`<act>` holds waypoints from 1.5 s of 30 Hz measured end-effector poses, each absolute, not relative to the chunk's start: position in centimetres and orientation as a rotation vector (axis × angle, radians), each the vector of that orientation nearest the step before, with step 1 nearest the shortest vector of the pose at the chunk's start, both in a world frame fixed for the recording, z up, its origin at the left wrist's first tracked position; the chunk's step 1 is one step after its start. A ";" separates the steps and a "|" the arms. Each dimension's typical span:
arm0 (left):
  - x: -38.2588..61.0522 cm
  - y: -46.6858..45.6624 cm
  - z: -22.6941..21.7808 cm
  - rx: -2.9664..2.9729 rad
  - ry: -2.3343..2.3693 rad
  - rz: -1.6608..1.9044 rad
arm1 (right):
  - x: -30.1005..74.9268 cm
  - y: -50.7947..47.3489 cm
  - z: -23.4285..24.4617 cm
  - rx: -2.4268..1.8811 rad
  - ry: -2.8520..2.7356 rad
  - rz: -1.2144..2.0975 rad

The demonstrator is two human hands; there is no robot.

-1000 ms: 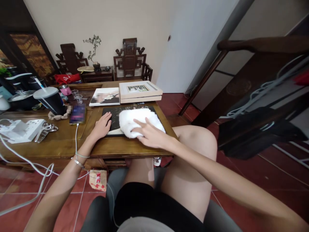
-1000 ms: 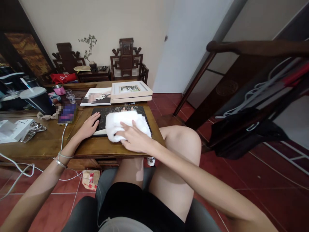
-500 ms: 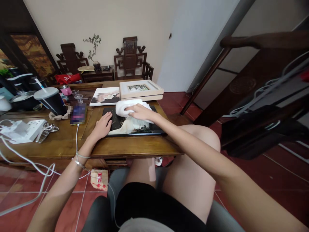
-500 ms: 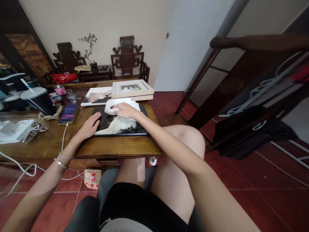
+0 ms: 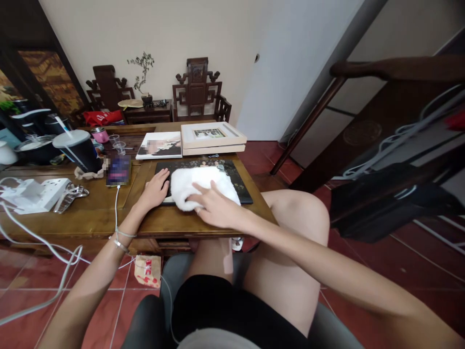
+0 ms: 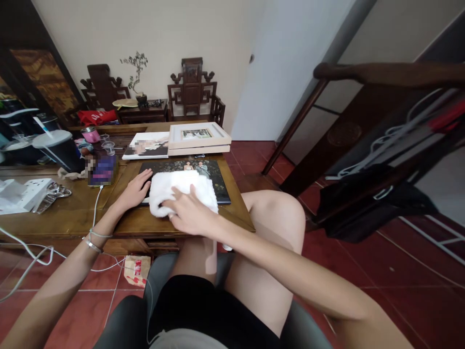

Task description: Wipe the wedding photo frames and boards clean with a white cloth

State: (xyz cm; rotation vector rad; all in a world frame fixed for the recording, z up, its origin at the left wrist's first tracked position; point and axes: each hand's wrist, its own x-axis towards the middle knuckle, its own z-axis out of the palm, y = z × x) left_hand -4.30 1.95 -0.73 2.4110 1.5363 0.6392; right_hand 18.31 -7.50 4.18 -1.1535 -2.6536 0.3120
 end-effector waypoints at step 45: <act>-4.6 2.1 -0.3 2.301 1.356 1.030 | 14.6 -0.5 6.5 -1.605 -2.412 0.197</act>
